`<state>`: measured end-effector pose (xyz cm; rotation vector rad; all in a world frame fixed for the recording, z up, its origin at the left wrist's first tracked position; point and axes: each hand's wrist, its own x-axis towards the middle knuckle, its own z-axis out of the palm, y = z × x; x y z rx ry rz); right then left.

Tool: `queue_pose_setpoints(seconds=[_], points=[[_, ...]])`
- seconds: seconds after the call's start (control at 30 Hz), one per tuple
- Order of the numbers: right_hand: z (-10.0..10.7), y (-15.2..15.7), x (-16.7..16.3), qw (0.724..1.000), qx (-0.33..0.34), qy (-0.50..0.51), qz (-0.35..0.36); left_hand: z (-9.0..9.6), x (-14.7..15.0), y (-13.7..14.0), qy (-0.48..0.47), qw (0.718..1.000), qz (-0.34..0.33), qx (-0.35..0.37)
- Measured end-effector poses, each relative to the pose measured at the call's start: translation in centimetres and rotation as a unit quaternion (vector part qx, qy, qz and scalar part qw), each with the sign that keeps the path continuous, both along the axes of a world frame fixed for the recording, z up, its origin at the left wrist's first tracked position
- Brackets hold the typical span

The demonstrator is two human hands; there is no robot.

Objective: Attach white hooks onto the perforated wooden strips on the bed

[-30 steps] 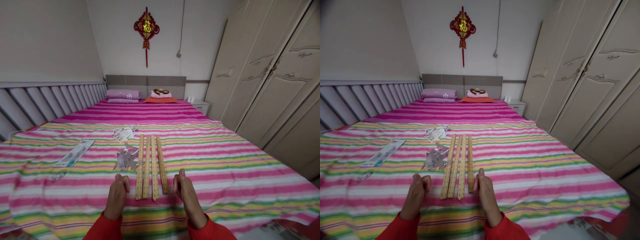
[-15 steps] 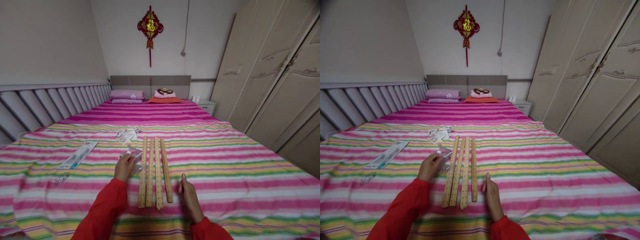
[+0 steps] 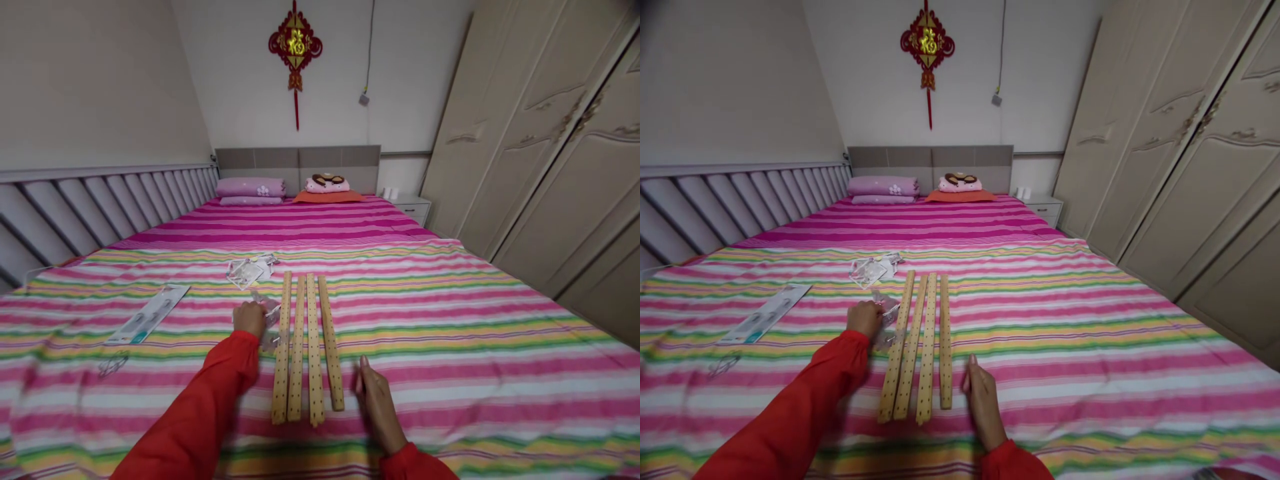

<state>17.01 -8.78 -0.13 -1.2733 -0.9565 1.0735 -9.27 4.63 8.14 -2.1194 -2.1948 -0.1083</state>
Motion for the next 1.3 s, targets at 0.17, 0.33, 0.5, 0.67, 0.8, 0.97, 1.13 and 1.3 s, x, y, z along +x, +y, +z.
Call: queue_pose_setpoints(seconds=[0.17, 0.33, 0.5, 0.67, 0.8, 0.97, 1.13, 1.3], points=[[0.4, -0.2, -0.1, 1.0, 0.002, 0.007, 0.001, 0.4, -0.9, -0.8, 0.005, 0.999, 0.039, 0.034], [0.5, -0.2, -0.2, 1.0, -0.003, 0.008, 0.004, 0.4, -1.5, -0.9, -0.036, 0.999, 0.01, 0.027], [0.2, -0.1, -0.2, 1.0, 0.003, 0.003, 0.006, -0.2, -0.7, 0.2, -0.045, 0.998, -0.023, 0.021], [0.2, -0.2, -0.3, 1.0, 0.017, -0.001, 0.007, -0.4, -0.7, 0.5, -0.11, 0.993, -0.008, 0.04], [0.2, -0.2, -0.3, 1.0, 0.018, 0.006, 0.008, -0.3, -2.5, 0.3, -0.221, 0.972, 0.052, 0.06], [0.0, -0.2, -0.4, 1.0, 0.02, 0.003, 0.005, -0.2, -5.4, 0.1, -0.367, 0.923, 0.097, 0.063], [-0.1, -0.1, -0.4, 1.0, 0.021, 0.002, 0.003, 0.2, -6.4, -1.3, -0.478, 0.864, 0.094, 0.125], [0.2, 0.2, -0.3, 1.0, 0.02, 0.011, 0.013, -1.0, -5.4, -5.0, -0.634, 0.759, 0.083, 0.121]])
